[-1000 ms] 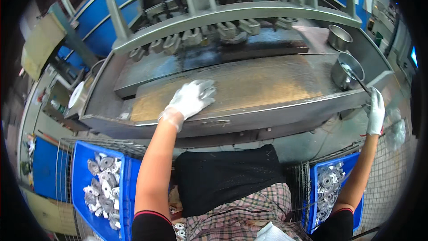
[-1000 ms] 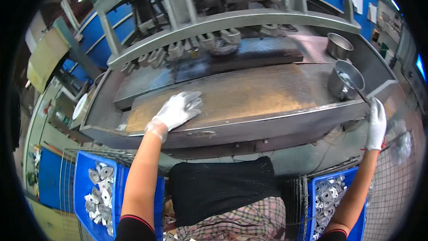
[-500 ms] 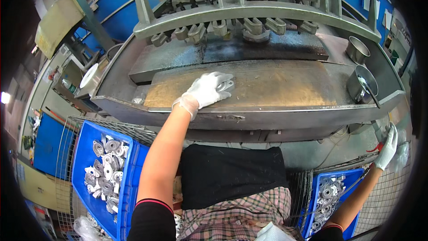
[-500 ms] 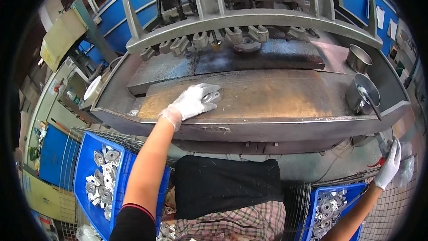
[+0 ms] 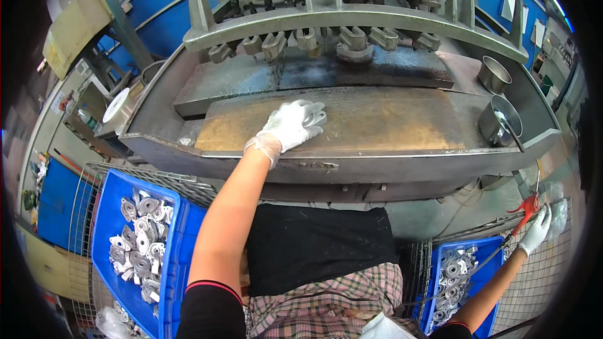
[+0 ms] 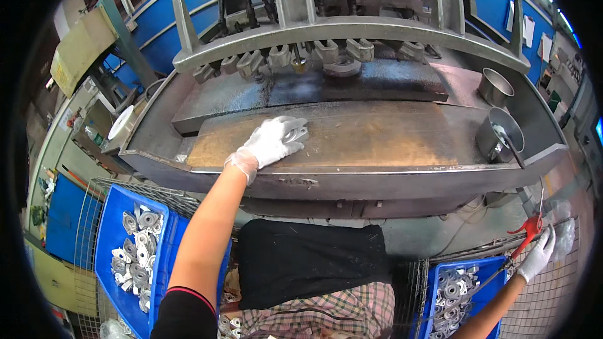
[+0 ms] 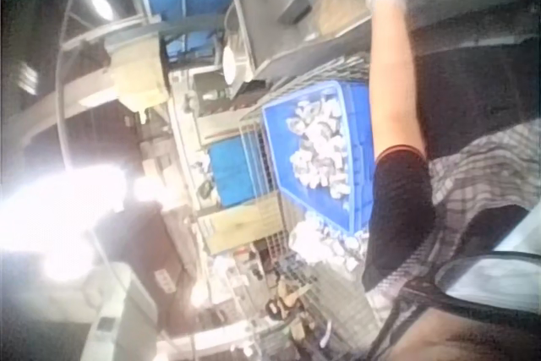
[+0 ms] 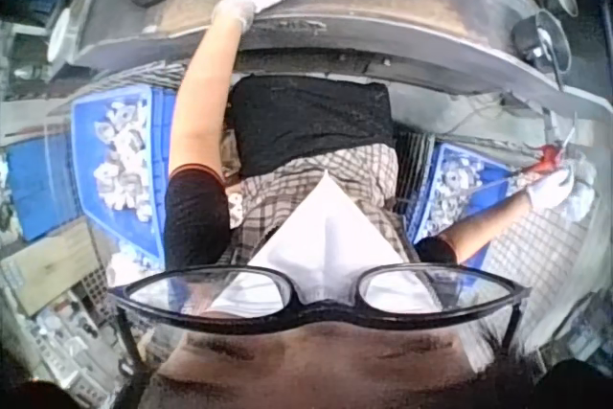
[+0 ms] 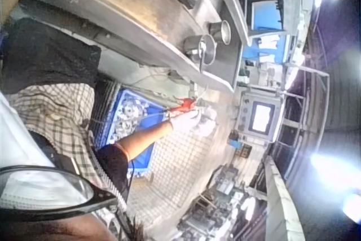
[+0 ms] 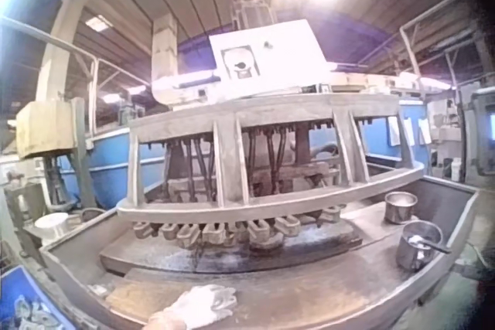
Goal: Deburring and inspecting metal components at a fabrication station.
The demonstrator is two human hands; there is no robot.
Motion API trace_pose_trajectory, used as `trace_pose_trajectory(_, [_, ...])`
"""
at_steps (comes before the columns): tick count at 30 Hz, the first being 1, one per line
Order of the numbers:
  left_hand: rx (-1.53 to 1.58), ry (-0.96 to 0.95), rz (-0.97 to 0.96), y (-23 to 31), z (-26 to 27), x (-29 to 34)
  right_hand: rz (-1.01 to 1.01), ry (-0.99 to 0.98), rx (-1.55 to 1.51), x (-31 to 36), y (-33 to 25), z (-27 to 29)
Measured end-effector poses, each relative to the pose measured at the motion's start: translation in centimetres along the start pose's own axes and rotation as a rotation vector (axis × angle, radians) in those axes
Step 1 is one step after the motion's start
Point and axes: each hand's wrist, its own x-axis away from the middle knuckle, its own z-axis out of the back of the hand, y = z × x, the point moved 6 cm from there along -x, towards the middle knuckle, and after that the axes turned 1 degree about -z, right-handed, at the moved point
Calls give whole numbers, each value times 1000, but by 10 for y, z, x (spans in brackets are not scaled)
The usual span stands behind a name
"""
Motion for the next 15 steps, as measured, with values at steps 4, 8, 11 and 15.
trace_pose_trajectory(4, [180, 56, 55, 2, 9, 3, -60, -99, 119, 15, 43, -8])
trace_pose_trajectory(8, [1026, 184, 35, 25, 10, 45, -202, -244, -197, 49, 74, -15])
trace_pose_trajectory(11, [1998, 79, 77, 50, -24, 84, -405, -473, -191, 59, 93, -35])
trace_pose_trajectory(15, [2467, -149, 307, 65, -82, 129, -473, -475, -311, 61, 82, -34])
